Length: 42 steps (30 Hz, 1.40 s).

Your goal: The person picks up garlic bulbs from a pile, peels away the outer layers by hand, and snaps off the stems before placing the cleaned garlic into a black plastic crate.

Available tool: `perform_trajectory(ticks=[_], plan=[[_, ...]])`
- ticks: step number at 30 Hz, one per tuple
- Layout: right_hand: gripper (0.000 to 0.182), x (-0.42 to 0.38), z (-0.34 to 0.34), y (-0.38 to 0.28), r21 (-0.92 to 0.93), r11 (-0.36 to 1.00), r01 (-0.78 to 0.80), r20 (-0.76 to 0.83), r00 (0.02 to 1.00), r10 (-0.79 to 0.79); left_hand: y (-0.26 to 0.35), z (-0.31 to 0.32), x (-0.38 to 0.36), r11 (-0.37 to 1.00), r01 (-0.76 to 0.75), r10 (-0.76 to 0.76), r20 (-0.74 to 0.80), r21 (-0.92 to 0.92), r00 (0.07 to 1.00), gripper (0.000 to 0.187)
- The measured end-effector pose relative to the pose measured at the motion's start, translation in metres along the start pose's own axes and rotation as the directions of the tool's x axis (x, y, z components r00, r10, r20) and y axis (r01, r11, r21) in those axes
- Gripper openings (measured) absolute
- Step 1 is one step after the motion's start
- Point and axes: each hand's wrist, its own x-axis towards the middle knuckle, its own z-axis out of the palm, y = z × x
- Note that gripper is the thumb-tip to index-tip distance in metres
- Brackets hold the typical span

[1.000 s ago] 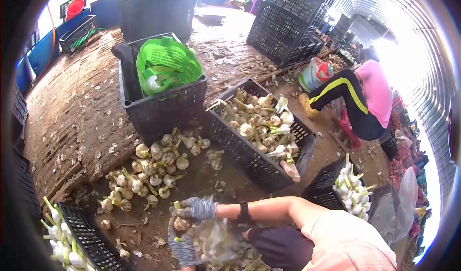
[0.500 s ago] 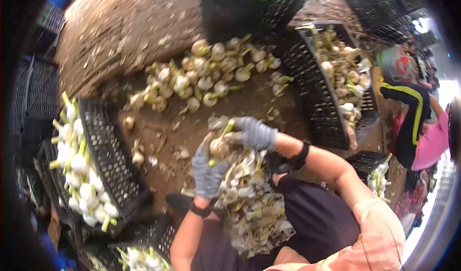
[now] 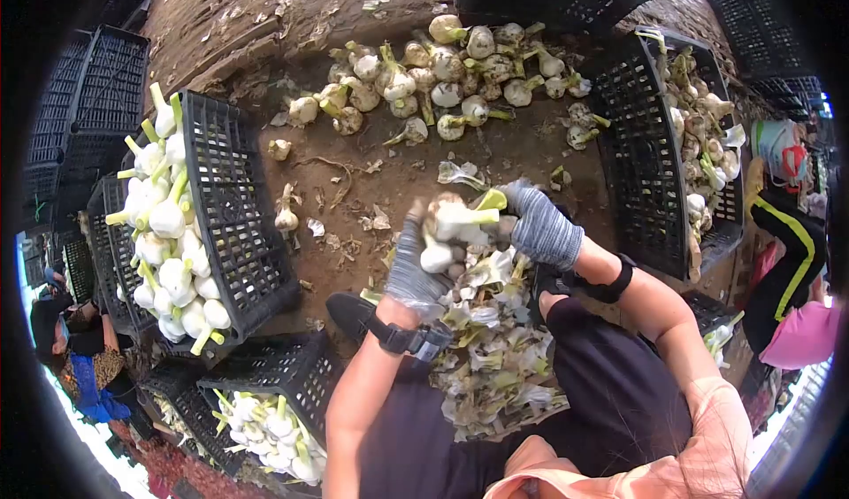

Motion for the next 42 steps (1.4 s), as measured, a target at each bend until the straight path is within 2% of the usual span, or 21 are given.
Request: perform_trajectory(ticks=[3,6,9,10,13,16,17,18,20,22,24,28,29,31,32,34,36,38,40,41,42], plan=[[0.021,0.006,0.007,0.018,0.111,0.99,-0.092,-0.142,0.984,0.108,-0.003,0.002,0.0,0.902,-0.291,0.296,0.033,0.318,0.955,0.059],[0.031,0.008,0.014,0.032,0.193,0.969,-0.155,-0.174,0.966,0.189,-0.013,0.006,0.006,0.238,-0.65,0.688,0.347,0.721,0.637,0.074],[0.027,0.006,0.021,0.019,-0.303,0.893,0.333,-0.308,0.853,-0.422,-0.012,0.01,0.004,0.491,-0.535,0.601,0.178,0.687,0.779,0.069],[0.027,0.005,0.018,0.019,-0.305,0.894,0.329,-0.306,0.855,-0.419,-0.009,0.011,0.002,0.559,-0.552,0.56,0.209,0.619,0.802,0.066],[0.024,0.007,0.01,0.026,0.262,0.964,-0.044,-0.108,0.991,0.075,0.003,0.012,-0.009,0.747,-0.439,0.382,0.218,0.498,0.898,0.054],[0.015,0.011,0.0,0.032,0.195,0.979,0.055,-0.072,0.997,-0.041,0.011,0.015,-0.02,0.877,-0.326,0.264,0.213,0.354,0.941,0.044],[0.014,0.009,-0.005,0.03,0.415,0.91,-0.019,-0.008,1.0,0.025,0.013,0.0,-0.012,0.888,-0.293,0.271,0.111,0.353,0.956,0.034],[0.018,0.009,-0.006,0.027,0.082,0.961,0.263,-0.043,0.964,-0.261,0.009,-0.002,-0.008,0.828,-0.33,0.322,0.097,0.454,0.942,0.026],[0.024,0.011,0.007,0.027,0.316,0.941,0.118,-0.118,0.989,-0.085,0.0,-0.006,-0.003,0.851,-0.259,0.271,0.042,0.456,0.962,0.024],[0.026,0.009,0.008,0.017,0.29,0.939,0.185,-0.201,0.971,-0.129,-0.007,-0.007,0.002,0.834,-0.309,0.316,0.064,0.458,0.947,0.024],[0.026,0.008,0.006,0.01,0.446,0.894,-0.026,-0.182,0.976,0.119,-0.009,-0.011,0.003,0.713,-0.412,0.506,-0.011,0.567,0.862,0.032],[0.026,0.007,0.018,0.022,-0.127,0.974,0.186,-0.426,0.877,-0.223,-0.007,0.001,-0.01,0.587,-0.552,0.738,-0.111,0.592,0.666,0.034],[0.026,0.003,0.021,0.018,0.084,0.993,0.081,-0.414,0.91,-0.039,-0.007,0.003,-0.011,0.586,-0.552,0.739,-0.111,0.593,0.665,0.034],[0.027,-0.001,0.025,0.007,-0.01,0.99,0.137,-0.41,0.903,-0.129,-0.008,0.008,-0.012,0.151,-0.592,0.812,0.242,0.791,0.531,0.036],[0.027,-0.004,0.027,0.005,-0.103,0.976,0.191,-0.398,0.891,-0.217,-0.008,0.013,-0.01,0.153,-0.591,0.811,0.241,0.792,0.533,0.036],[0.026,-0.007,0.032,0.009,-0.186,0.941,0.283,-0.365,0.869,-0.334,-0.007,0.022,0.0,0.459,-0.492,0.688,0.054,0.74,0.724,0.035],[0.024,-0.008,0.035,0.006,-0.382,0.823,0.421,-0.289,0.791,-0.539,-0.006,0.016,0.009,0.477,-0.495,0.705,0.021,0.726,0.709,0.027],[0.021,-0.006,0.03,0.01,-0.389,0.832,0.395,-0.305,0.797,-0.521,-0.001,0.011,0.009,0.663,-0.389,0.584,-0.116,0.639,0.804,0.019],[0.019,-0.006,0.02,0.011,0.193,0.981,0.012,-0.248,0.968,0.037,-0.006,0.001,0.01,0.614,-0.44,0.621,-0.057,0.655,0.781,0.015],[0.019,0.002,0.013,0.013,0.352,0.93,0.107,-0.31,0.951,0.008,-0.006,-0.003,0.006,0.547,-0.484,0.634,0.039,0.683,0.773,0.016],[0.022,0.002,0.0,0.012,0.61,0.792,-0.035,-0.215,0.954,0.208,-0.005,-0.007,0.003,0.478,-0.528,0.637,0.137,0.702,0.758,0.016]])
